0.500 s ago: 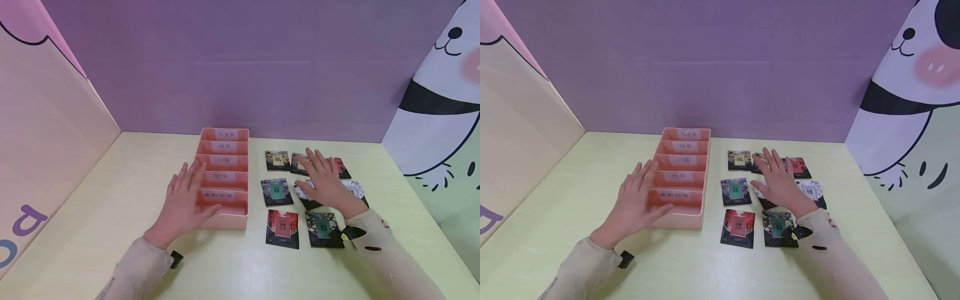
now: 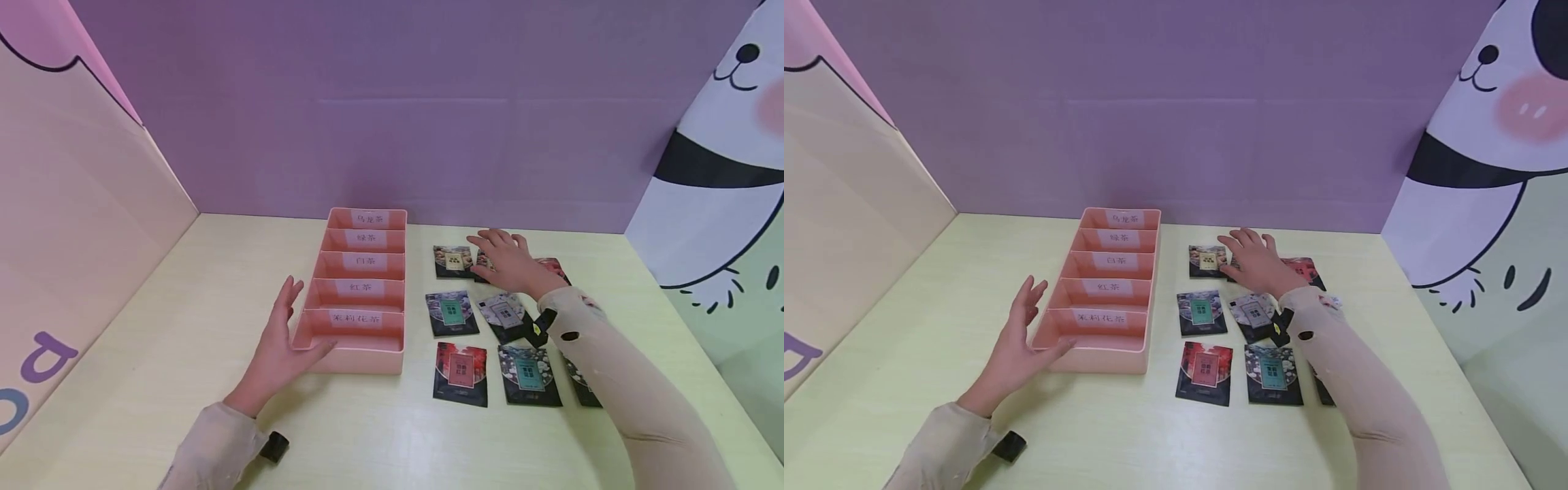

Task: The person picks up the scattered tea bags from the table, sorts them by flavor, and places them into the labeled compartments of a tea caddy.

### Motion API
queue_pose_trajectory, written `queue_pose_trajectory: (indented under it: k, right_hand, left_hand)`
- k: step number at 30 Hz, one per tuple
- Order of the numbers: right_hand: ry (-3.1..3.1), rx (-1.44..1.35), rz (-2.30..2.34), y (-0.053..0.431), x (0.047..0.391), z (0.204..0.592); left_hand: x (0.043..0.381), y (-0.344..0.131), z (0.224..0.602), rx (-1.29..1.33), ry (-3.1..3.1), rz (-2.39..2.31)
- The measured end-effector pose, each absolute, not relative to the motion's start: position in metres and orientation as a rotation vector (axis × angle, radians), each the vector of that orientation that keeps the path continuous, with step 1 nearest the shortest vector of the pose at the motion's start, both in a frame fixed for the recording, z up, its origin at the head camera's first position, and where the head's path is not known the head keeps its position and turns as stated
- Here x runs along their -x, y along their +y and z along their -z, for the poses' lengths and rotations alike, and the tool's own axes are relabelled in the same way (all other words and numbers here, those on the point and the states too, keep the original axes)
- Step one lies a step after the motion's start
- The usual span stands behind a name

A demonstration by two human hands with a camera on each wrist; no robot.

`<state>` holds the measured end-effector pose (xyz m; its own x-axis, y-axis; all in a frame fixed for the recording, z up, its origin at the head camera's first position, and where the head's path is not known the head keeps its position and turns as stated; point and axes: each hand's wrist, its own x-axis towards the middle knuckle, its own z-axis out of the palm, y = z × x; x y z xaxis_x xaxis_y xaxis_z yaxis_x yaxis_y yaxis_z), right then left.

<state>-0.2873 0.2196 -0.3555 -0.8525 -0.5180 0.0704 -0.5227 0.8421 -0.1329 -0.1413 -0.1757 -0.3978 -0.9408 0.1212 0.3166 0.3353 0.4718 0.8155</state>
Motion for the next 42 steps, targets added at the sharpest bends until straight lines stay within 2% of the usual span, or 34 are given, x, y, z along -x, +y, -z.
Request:
queue_pose_trajectory:
  k: [8,17,31,42]
  right_hand:
    - [-3.069,-0.789,-0.265,0.204,0.318,0.368]
    - [-3.264,-0.611,-0.234,0.195,0.341,0.374]
    - [-3.354,-0.491,-0.274,0.188,0.355,0.372]
    - [-3.237,-0.356,-0.602,0.184,0.362,0.379]
  left_hand:
    - [0.143,-0.181,0.413,0.461,-2.22,1.89]
    - [0.145,-0.183,0.425,0.547,-1.943,2.148]
    - [0.143,-0.184,0.428,0.532,-1.907,2.199]
    - [0.144,-0.186,0.426,0.494,-1.928,2.204]
